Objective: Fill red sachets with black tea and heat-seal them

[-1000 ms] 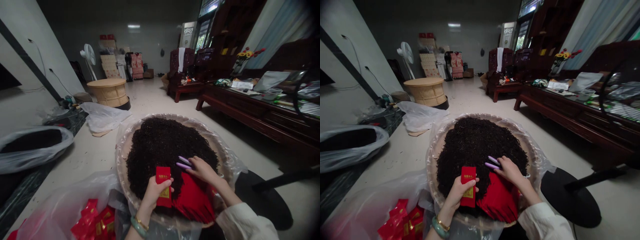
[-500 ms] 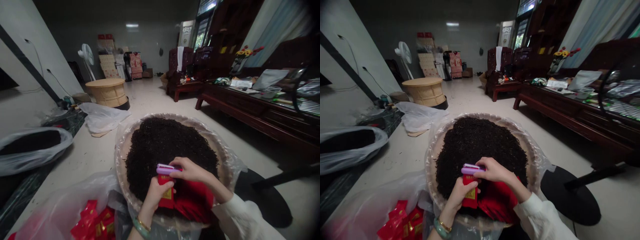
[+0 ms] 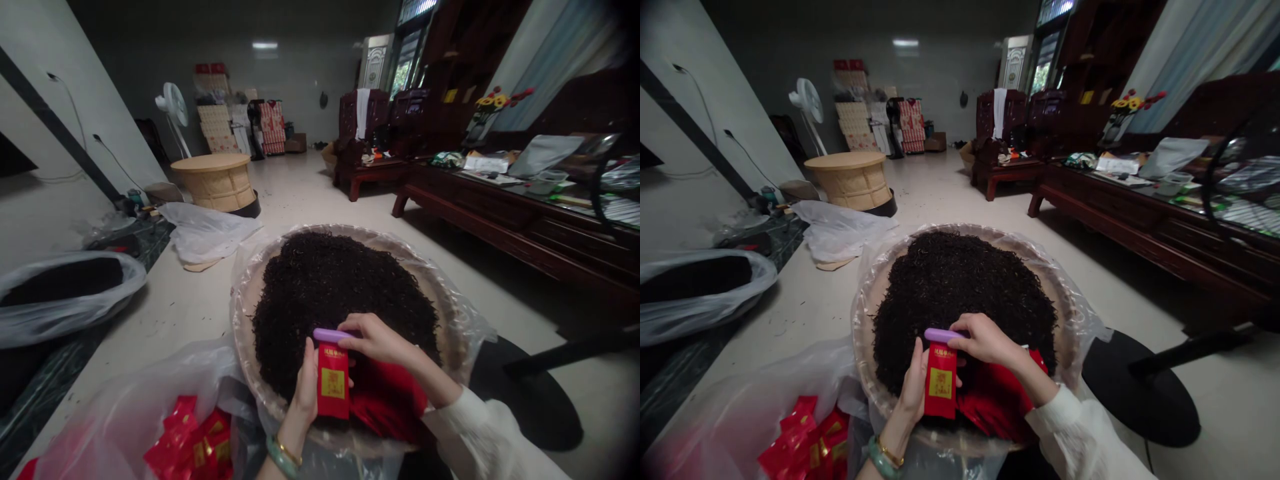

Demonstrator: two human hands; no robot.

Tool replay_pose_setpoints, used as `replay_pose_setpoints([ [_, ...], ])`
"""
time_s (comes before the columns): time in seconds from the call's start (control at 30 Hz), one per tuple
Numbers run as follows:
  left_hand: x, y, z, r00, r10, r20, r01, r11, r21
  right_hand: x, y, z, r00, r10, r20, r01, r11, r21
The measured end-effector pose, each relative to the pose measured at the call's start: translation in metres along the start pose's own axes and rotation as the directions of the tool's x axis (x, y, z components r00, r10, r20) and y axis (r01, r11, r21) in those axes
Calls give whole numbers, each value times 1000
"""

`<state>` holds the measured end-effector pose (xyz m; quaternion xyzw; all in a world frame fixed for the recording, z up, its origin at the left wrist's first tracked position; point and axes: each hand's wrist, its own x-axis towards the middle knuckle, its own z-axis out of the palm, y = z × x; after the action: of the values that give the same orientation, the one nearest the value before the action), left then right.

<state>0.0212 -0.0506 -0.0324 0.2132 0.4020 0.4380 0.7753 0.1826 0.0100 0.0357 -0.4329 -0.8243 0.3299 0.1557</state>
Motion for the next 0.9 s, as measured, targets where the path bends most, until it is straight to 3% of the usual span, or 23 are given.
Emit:
replay_pose_setpoints([
  [0.33,1,0,2,995,55,-81,-53,998,27,-2,13,-1,996,88,17,-90,987,130],
  [0.57,0,3,4,995,19,-94,-16,999,34,-4,12,0,999,39,9,-40,987,156],
  [0.9,4,2,-2,999,-38,-18,39,998,44,-6,5,6,999,-29,27,27,995,94],
])
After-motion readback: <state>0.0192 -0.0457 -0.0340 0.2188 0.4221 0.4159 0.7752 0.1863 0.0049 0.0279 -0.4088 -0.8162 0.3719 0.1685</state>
